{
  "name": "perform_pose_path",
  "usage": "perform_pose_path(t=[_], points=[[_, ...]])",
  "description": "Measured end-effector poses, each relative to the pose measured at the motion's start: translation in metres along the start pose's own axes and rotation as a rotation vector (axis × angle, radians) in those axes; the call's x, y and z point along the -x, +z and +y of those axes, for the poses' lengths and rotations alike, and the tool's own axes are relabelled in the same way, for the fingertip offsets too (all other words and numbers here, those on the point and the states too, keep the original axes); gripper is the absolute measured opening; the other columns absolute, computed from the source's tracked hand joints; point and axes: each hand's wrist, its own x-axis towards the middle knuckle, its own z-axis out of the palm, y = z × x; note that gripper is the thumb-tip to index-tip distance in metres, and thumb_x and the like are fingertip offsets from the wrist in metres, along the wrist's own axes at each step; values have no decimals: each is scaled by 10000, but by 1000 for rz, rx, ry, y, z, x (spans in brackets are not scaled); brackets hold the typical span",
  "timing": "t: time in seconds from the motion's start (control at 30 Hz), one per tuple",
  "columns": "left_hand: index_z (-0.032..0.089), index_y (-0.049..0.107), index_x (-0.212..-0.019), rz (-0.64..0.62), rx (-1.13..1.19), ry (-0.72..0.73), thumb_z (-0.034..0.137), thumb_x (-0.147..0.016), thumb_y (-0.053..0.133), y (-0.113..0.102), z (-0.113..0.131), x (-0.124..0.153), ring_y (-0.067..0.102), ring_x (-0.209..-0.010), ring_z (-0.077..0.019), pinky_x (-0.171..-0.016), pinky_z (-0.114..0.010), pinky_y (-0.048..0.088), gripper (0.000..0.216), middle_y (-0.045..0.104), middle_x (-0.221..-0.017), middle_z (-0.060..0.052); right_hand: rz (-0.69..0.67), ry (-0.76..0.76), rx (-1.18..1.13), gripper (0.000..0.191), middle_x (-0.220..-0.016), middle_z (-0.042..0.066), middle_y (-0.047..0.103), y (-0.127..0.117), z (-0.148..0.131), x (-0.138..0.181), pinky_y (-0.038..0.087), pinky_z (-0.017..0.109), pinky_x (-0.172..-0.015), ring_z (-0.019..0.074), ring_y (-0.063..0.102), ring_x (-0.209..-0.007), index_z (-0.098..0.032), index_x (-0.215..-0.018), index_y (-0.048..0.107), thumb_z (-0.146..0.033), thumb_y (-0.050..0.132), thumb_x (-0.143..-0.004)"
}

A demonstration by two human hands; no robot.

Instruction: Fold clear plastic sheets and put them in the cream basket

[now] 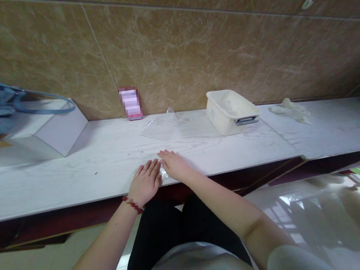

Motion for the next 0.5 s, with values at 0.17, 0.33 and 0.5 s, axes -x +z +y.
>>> perform_pose_path(t=[0.17, 0.33, 0.5], points=[[123, 464, -1236, -3, -24, 11, 286, -857, 268, 2, -1, 1, 330, -1256, -228, -1027, -414, 260, 457, 414, -1335, -89, -56, -23, 111, 454, -1366, 98, 362, 23, -8, 3, 191, 418, -1062, 198, 281, -1281, -77, -1315, 336, -230, 235, -900], [146, 421, -1275, 24, -21, -3, 307, -853, 276, 3, 0, 1, 344, -1250, -210, -1033, -397, 253, 474, 417, -1332, -87, -69, -39, 152, 480, -1409, 62, 282, 21, 0, 12, 161, 426, -1068, 171, 223, -1306, -142, -1354, 266, -300, 212, -903], [150, 373, -1307, 1, -10, -32, 330, -856, 261, 2, 0, 2, 323, -1261, -213, -1036, -408, 238, 498, 382, -1357, -78, -114, -4, 159, 530, -1437, 40, 202, 15, 3, 15, 105, 492, -1064, 191, 165, -1324, -166, -1368, 234, -396, 205, -892]])
